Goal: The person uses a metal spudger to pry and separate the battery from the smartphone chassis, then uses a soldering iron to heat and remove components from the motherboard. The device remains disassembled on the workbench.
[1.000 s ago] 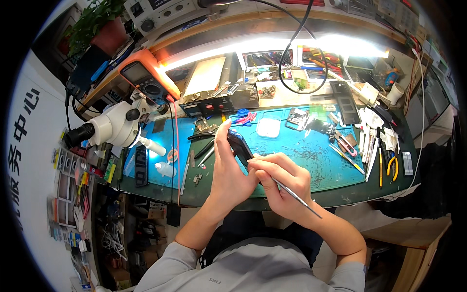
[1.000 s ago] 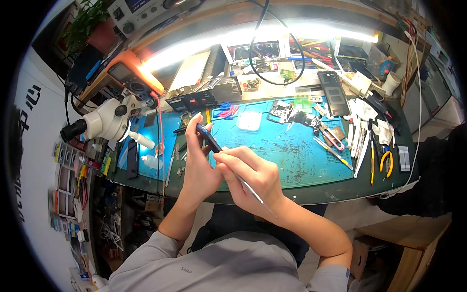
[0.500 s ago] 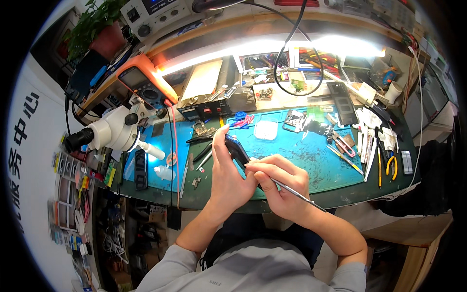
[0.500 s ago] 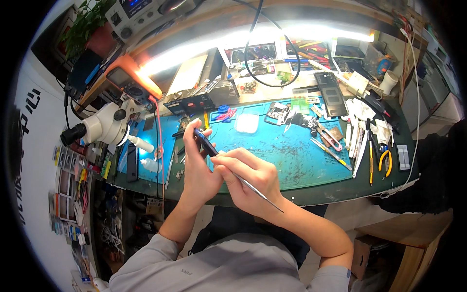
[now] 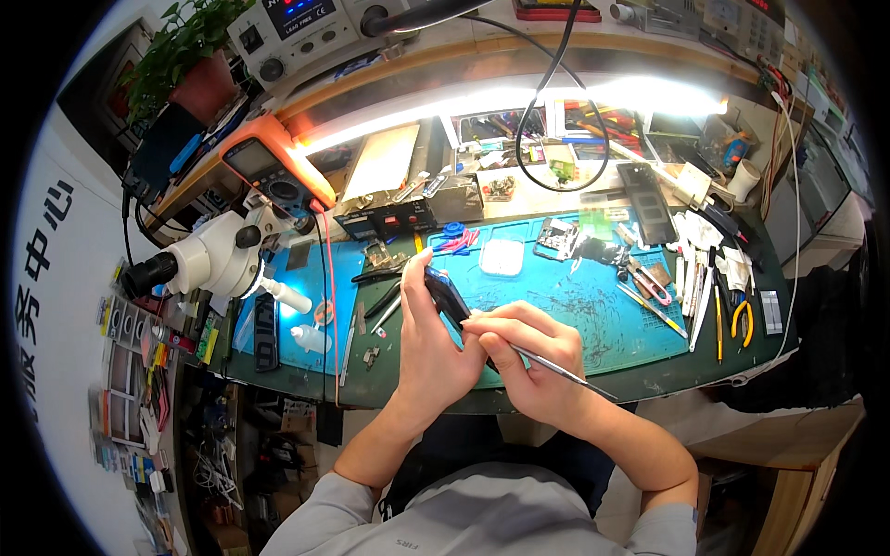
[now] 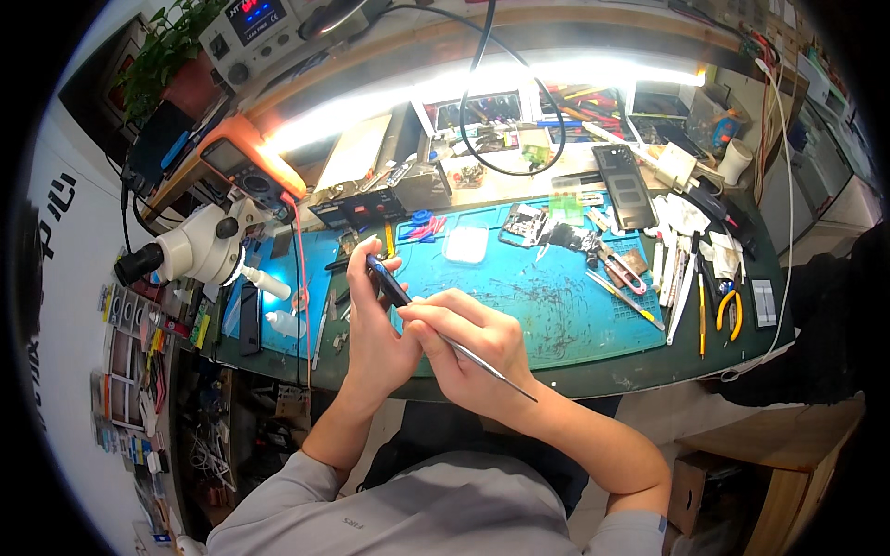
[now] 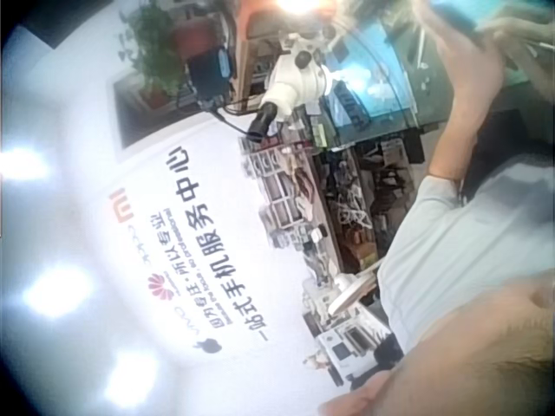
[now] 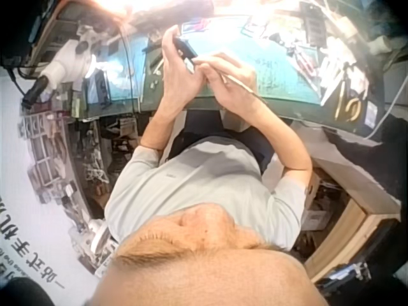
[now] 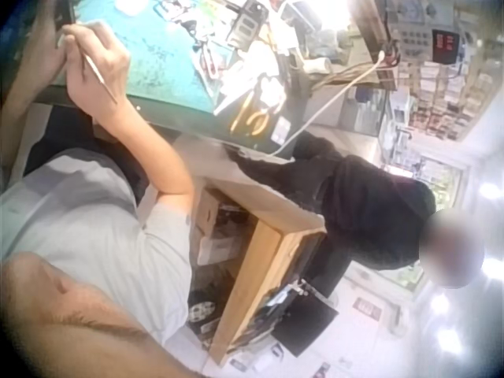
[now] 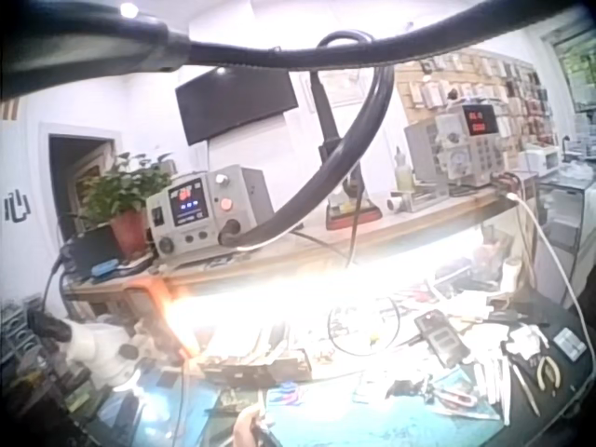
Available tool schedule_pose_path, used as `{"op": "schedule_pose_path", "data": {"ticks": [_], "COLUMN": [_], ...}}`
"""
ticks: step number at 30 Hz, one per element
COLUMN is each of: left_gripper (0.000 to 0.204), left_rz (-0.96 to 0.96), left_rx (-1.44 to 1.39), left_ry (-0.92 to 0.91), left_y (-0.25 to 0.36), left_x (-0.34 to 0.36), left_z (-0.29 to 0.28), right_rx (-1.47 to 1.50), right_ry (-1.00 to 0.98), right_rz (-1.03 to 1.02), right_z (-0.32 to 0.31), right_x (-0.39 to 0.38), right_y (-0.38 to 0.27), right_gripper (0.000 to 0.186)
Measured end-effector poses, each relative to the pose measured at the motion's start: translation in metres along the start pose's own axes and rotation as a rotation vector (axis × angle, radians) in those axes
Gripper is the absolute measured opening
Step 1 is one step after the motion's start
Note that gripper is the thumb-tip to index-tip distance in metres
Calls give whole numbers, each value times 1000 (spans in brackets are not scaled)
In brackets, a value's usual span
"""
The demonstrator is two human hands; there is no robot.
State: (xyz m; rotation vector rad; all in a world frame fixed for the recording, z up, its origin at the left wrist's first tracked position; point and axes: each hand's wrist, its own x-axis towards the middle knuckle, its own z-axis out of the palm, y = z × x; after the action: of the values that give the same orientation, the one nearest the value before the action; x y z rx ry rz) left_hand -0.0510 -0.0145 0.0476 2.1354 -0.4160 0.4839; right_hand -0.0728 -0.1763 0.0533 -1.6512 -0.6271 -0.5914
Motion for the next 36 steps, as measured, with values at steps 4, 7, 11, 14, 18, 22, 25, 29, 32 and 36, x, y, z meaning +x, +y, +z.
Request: {"op": "schedule_pose_path", "data": {"ticks": [4, 7, 11, 14, 18, 22, 25, 29, 32, 36], "left_gripper": [88, 88, 87, 87, 87, 87, 87, 88, 91, 94], "left_rz": [20, 7, 11, 14, 25, 29, 35, 13, -3, 2], "left_rx": [12, 13, 2, 2, 13, 16, 30, -44, -94, -84], "left_ry": [1, -3, 1, 7, 8, 7, 5, 0, 2, 0], "left_y": [-1, -1, 0, 0, 0, -1, -2, 0, -3, -4], "left_x": [0, 0, 0, 1, 1, 1, 1, 3, 2, 1], "left_z": [0, -1, 0, 0, 0, 0, 0, 1, 1, -1], "right_rx": [-4, 2, 5, -2, 0, 0, 4, -17, -69, -149], "right_ry": [0, 3, 4, 1, -2, 7, 7, 14, 34, 77], "right_rz": [2, 1, 8, 14, 26, 25, 48, 48, 20, -49], "right_z": [0, 1, 1, 0, 0, 0, 0, -1, 3, 8], "right_x": [0, 0, -1, 0, 1, 0, 0, 0, -2, -5], "right_y": [0, 0, 0, -1, -2, -2, -3, -3, -3, -3], "right_gripper": [14, 14, 14, 14, 14, 14, 14, 16, 18, 19]}}
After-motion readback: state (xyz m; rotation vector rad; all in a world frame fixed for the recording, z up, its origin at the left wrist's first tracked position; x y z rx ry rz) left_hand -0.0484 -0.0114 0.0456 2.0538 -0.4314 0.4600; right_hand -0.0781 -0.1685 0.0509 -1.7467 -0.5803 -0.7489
